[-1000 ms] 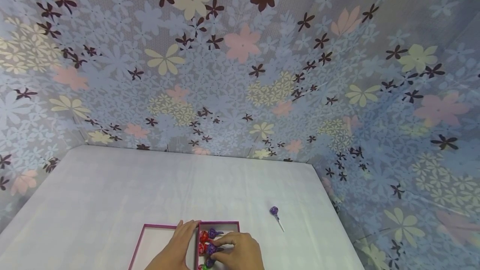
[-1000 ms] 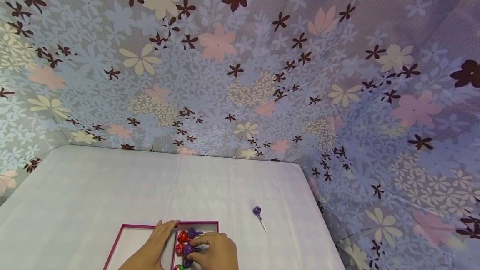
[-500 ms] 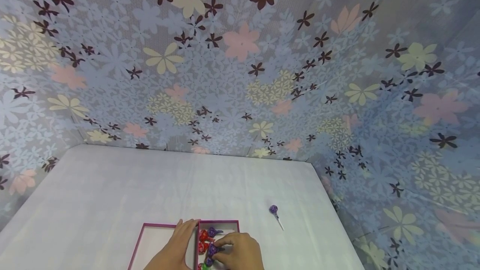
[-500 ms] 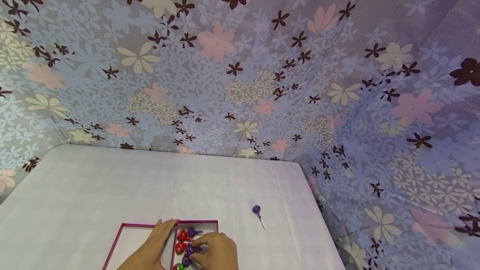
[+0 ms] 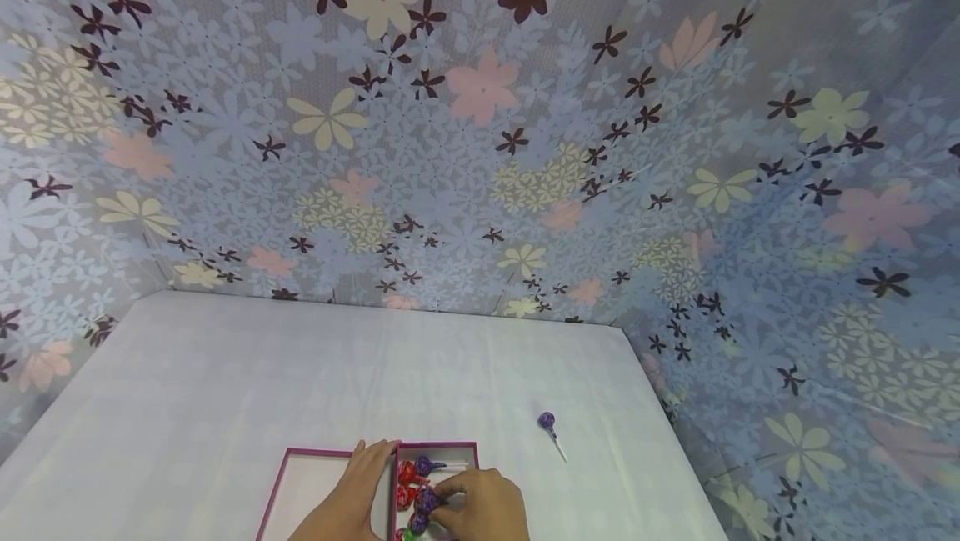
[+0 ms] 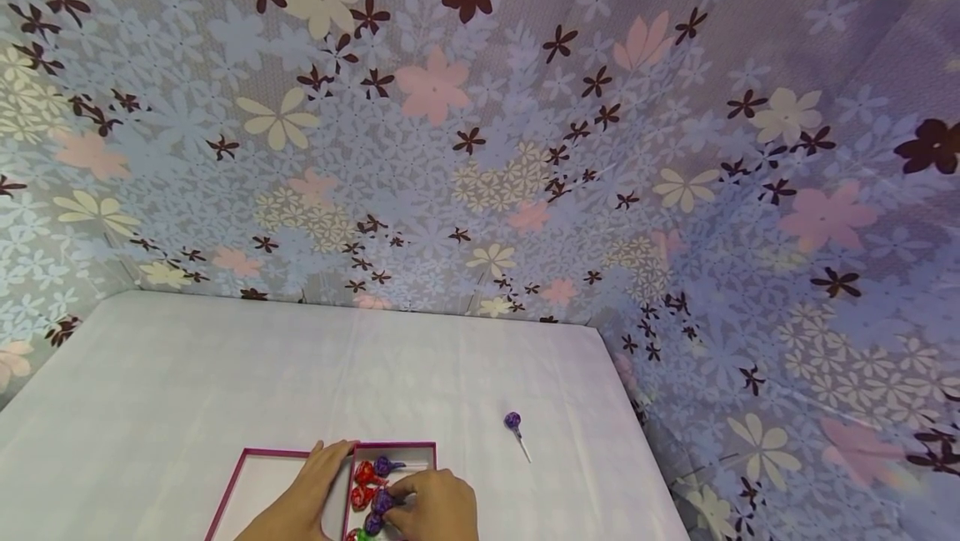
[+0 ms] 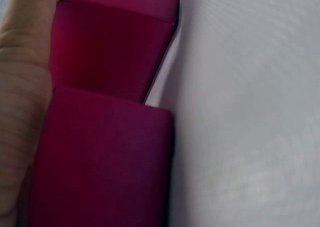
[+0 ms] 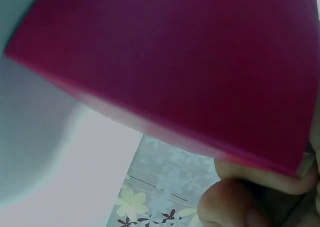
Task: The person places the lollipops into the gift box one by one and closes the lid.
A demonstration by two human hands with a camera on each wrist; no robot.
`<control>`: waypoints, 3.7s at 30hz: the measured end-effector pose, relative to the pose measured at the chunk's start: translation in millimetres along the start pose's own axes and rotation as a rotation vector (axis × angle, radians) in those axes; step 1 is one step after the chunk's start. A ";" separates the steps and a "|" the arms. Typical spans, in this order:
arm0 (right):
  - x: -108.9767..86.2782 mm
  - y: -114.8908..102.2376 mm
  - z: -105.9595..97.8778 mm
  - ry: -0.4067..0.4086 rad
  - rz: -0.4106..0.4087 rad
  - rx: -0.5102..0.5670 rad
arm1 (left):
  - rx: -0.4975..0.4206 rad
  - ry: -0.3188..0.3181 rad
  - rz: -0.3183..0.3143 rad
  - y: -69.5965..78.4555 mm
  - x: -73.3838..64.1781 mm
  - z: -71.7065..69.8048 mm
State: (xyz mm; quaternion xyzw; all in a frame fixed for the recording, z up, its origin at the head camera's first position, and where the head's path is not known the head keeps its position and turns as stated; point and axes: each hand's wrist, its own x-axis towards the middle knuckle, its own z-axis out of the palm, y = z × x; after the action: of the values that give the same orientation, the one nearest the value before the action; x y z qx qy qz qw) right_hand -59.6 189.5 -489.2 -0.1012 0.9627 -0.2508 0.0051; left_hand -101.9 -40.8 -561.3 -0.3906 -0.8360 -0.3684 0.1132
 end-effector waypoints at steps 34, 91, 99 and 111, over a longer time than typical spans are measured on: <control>-1.9 1.9 -6.5 -0.115 0.058 0.024 | -0.001 0.021 0.016 1.3 -0.4 0.4; 39.5 148.8 -36.9 0.495 0.591 0.170 | 0.010 0.021 0.033 -4.2 -2.0 3.2; 36.6 151.3 -35.8 0.450 0.627 0.178 | 0.032 0.029 0.060 -5.3 -1.6 3.6; 41.7 155.2 -38.7 0.390 0.629 0.197 | 0.026 0.017 0.036 -4.8 -2.0 2.4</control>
State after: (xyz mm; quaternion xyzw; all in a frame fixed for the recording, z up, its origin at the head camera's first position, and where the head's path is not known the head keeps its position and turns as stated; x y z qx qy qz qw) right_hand -132.6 332.5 -528.7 0.2501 0.9009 -0.3426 -0.0920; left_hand -103.8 -42.3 -566.5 -0.4011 -0.8325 -0.3586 0.1320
